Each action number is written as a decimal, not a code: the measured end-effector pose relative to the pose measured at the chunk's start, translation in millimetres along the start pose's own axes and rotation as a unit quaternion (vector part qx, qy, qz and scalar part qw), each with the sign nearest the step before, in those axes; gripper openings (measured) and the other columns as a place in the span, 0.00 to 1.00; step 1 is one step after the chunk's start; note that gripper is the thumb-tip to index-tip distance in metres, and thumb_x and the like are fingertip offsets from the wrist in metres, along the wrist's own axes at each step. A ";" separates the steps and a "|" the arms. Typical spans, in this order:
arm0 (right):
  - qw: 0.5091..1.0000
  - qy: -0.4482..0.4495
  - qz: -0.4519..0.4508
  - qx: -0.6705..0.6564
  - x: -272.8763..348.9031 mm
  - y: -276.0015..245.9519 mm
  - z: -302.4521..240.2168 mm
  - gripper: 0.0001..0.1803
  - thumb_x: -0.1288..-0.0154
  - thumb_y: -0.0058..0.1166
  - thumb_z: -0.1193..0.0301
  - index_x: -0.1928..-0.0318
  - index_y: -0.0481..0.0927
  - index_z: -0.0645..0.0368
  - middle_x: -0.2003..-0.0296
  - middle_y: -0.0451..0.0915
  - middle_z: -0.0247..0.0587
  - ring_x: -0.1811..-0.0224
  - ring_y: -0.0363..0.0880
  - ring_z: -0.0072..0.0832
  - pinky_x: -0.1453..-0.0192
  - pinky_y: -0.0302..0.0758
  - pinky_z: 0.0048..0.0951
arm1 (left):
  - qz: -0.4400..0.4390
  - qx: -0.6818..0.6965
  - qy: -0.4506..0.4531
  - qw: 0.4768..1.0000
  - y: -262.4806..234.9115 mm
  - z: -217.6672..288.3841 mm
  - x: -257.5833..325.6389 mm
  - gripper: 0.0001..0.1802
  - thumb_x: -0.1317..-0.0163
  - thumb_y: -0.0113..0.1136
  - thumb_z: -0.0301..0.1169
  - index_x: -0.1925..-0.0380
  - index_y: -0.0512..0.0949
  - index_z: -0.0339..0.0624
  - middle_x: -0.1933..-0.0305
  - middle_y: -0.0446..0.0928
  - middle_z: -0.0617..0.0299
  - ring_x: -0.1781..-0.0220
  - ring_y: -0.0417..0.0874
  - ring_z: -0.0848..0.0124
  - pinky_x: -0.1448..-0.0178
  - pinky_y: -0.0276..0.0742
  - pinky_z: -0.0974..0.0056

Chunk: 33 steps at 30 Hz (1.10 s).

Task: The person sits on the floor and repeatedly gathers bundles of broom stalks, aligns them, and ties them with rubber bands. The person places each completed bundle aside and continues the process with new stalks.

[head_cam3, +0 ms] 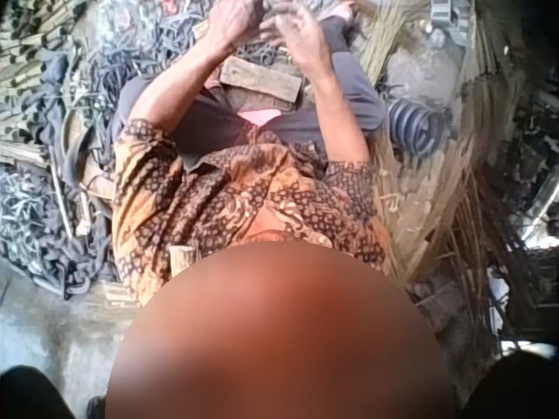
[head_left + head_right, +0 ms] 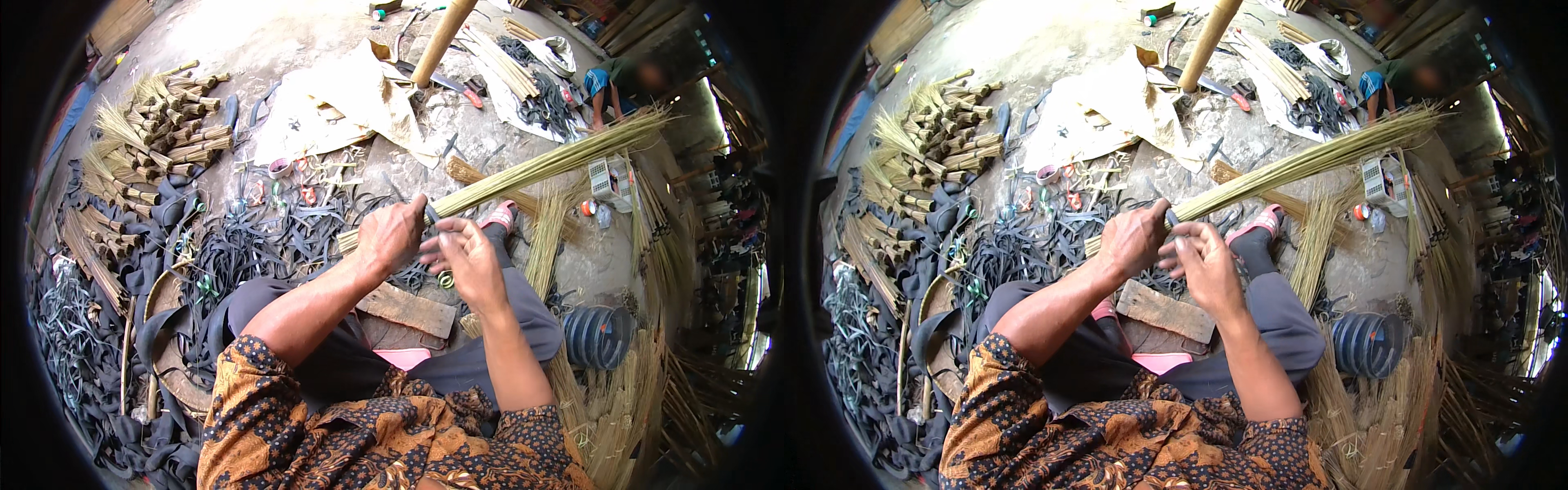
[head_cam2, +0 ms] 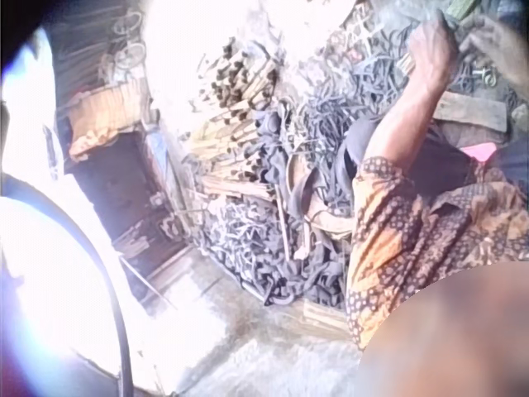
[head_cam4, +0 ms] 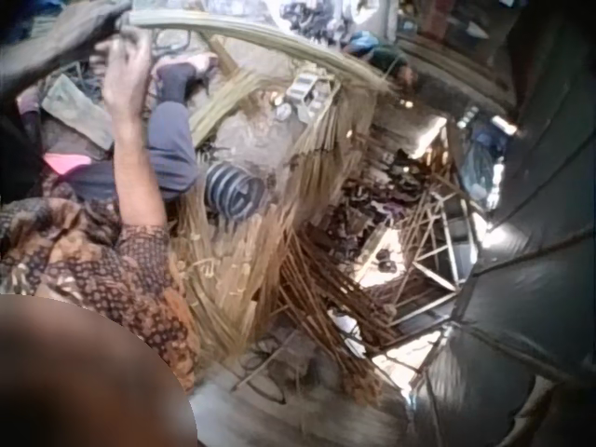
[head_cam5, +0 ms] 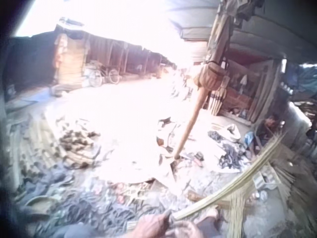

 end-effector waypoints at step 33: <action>0.969 0.031 -0.070 0.237 12.4 -47.1 -41.5 0.25 0.18 0.49 0.54 0.46 0.81 0.67 0.70 0.86 0.50 0.77 0.86 0.30 0.70 0.81 0.32 | -0.114 -0.001 0.031 0.993 -3.6 25.0 12.2 0.15 0.32 0.61 0.38 0.54 0.75 0.38 0.67 0.84 0.39 0.62 0.88 0.41 0.59 0.83 0.41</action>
Point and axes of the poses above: each hand's wrist, its own x-axis away from the middle knuckle, its own y-axis out of the palm, z = x × y, the point moved 5 cm from there along -x, towards the middle knuckle
